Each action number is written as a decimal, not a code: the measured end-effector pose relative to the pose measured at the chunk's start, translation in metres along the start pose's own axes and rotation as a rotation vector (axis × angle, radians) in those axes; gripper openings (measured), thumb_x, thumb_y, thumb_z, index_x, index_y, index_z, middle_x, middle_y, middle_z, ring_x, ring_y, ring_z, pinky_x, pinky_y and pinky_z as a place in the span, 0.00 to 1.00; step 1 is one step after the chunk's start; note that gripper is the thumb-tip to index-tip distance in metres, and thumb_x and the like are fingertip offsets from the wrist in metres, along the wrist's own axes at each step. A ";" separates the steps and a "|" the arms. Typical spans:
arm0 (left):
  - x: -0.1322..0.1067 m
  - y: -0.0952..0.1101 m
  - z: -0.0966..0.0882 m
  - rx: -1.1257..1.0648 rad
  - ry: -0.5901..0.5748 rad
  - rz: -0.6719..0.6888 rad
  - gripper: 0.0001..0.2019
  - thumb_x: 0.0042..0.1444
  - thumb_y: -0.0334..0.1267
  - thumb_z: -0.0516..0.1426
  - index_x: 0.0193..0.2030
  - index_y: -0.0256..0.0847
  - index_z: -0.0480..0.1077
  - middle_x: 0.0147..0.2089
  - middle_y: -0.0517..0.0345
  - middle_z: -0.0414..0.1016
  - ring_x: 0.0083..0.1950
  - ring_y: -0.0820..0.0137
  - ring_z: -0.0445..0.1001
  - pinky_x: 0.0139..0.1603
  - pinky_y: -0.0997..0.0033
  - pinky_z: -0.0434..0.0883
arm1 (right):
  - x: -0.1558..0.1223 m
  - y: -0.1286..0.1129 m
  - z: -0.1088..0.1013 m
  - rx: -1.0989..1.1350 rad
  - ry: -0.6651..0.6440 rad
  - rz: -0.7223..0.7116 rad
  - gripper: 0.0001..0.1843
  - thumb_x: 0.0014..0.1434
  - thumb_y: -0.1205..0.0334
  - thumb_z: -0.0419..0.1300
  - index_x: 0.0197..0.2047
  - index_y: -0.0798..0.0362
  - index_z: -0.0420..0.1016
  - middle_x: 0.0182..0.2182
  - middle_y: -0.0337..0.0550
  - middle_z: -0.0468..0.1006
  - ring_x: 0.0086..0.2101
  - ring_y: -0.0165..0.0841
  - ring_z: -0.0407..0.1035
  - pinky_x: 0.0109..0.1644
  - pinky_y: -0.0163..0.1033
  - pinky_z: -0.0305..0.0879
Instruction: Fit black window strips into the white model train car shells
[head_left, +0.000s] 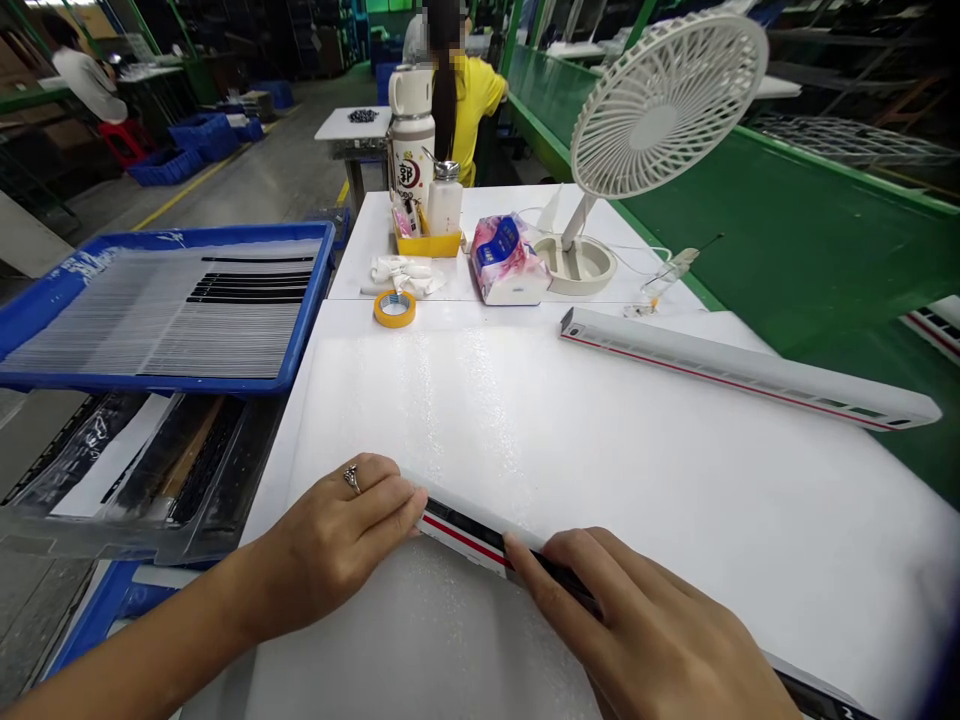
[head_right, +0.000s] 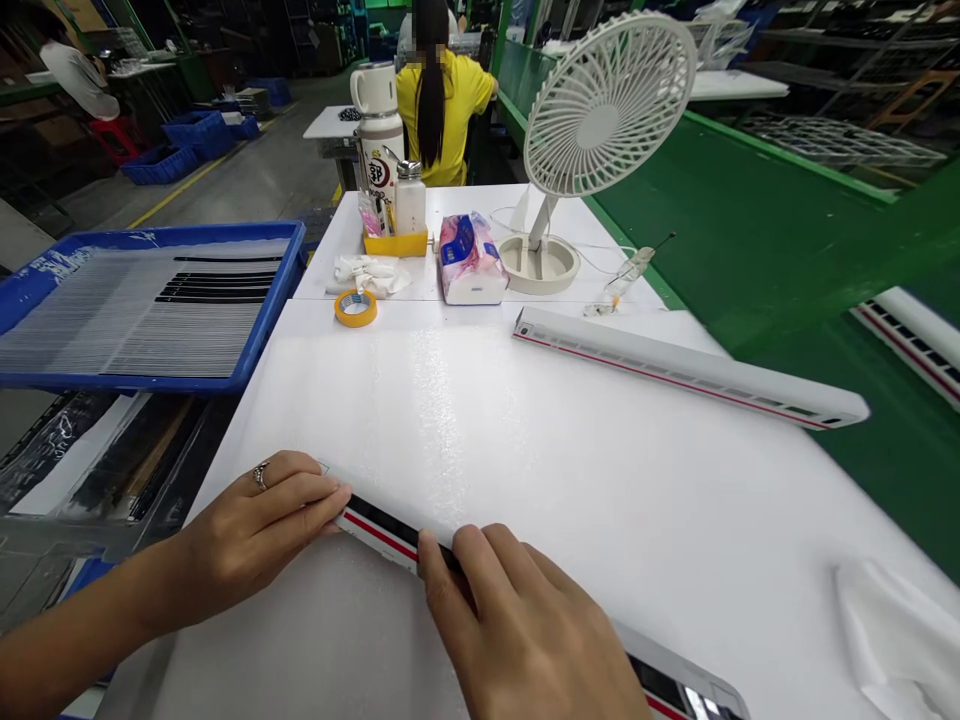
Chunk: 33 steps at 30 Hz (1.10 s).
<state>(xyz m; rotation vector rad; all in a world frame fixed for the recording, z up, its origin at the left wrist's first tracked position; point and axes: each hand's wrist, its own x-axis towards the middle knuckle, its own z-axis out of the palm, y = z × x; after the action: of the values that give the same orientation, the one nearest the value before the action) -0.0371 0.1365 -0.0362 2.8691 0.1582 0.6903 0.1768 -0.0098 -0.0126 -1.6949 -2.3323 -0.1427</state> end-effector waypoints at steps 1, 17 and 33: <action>0.000 -0.001 -0.001 0.002 -0.020 0.009 0.20 0.52 0.19 0.55 0.52 0.27 0.64 0.38 0.47 0.72 0.42 0.64 0.67 0.40 0.60 0.72 | 0.001 0.000 0.000 -0.011 0.018 -0.010 0.25 0.67 0.67 0.34 0.50 0.58 0.70 0.30 0.46 0.68 0.28 0.33 0.63 0.27 0.36 0.62; 0.006 0.015 -0.002 0.009 0.002 -0.090 0.24 0.51 0.15 0.54 0.55 0.31 0.65 0.44 0.45 0.70 0.49 0.61 0.65 0.47 0.57 0.69 | 0.003 -0.002 -0.001 -0.019 0.056 0.006 0.18 0.61 0.71 0.43 0.46 0.58 0.72 0.30 0.46 0.72 0.27 0.34 0.64 0.28 0.38 0.64; 0.000 0.034 -0.009 -0.013 0.017 -0.312 0.23 0.52 0.20 0.56 0.55 0.37 0.68 0.49 0.49 0.74 0.54 0.61 0.68 0.55 0.59 0.68 | 0.002 -0.002 0.010 0.032 0.129 0.062 0.10 0.56 0.71 0.49 0.31 0.53 0.70 0.27 0.44 0.71 0.26 0.35 0.62 0.24 0.41 0.52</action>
<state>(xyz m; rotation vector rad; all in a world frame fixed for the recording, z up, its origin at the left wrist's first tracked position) -0.0398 0.1048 -0.0212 2.7368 0.5859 0.6484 0.1731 -0.0063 -0.0215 -1.6887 -2.1753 -0.1956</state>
